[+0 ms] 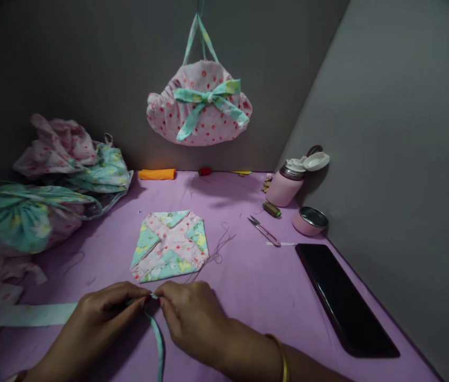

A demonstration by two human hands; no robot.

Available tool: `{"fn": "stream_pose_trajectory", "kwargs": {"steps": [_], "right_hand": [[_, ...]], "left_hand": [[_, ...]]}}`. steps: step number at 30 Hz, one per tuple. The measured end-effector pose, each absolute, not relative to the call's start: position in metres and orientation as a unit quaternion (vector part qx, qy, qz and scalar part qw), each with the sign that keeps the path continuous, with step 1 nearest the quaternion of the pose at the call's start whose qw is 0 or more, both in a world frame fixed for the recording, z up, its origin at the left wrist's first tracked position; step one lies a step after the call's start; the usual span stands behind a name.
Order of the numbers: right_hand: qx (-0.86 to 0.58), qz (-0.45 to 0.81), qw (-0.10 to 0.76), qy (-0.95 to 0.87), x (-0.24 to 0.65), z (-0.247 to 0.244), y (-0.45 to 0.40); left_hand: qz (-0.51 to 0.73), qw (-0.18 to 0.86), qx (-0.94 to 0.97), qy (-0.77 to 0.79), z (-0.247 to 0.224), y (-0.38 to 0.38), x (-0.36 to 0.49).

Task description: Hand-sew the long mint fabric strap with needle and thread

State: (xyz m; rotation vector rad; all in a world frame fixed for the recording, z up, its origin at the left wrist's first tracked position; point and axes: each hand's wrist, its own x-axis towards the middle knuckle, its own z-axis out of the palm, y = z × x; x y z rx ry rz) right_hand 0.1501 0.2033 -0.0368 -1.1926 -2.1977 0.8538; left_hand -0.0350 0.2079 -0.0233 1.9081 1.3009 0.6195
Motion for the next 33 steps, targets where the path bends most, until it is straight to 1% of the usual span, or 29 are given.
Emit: {"fn": "stream_pose_trajectory", "kwargs": {"steps": [8, 12, 16, 19, 21, 22, 25, 28, 30, 33], "right_hand": [[-0.444, 0.318, 0.252, -0.799, 0.147, -0.038, 0.201], [-0.450, 0.335, 0.264, -0.784, 0.143, -0.036, 0.199], [-0.451, 0.397, 0.309, -0.737, 0.138, -0.038, 0.200], [-0.425, 0.502, 0.346, -0.669, 0.135, -0.041, 0.203], [-0.402, 0.579, 0.351, -0.617, 0.135, -0.042, 0.205], [-0.391, 0.611, 0.346, -0.595, 0.135, -0.042, 0.206], [-0.380, 0.666, 0.319, -0.557, 0.141, -0.039, 0.210], [-0.401, 0.667, 0.299, -0.552, 0.154, -0.032, 0.218], [-0.429, 0.649, 0.311, -0.546, 0.165, -0.026, 0.226], [-0.477, 0.600, 0.383, -0.515, 0.186, -0.015, 0.242]], "left_hand": [[0.246, 0.312, 0.750, 0.529, -0.024, 0.205, -0.035], [0.254, 0.332, 0.744, 0.521, -0.024, 0.203, -0.034], [0.278, 0.388, 0.711, 0.516, -0.022, 0.202, -0.030], [0.289, 0.499, 0.659, 0.483, -0.022, 0.205, -0.027], [0.287, 0.570, 0.622, 0.454, -0.022, 0.207, -0.026], [0.287, 0.588, 0.609, 0.448, -0.022, 0.209, -0.026], [0.301, 0.567, 0.593, 0.486, -0.022, 0.213, -0.028], [0.316, 0.517, 0.588, 0.536, -0.022, 0.217, -0.033], [0.313, 0.501, 0.586, 0.555, -0.022, 0.219, -0.035], [0.313, 0.499, 0.578, 0.565, -0.024, 0.222, -0.038]]}}
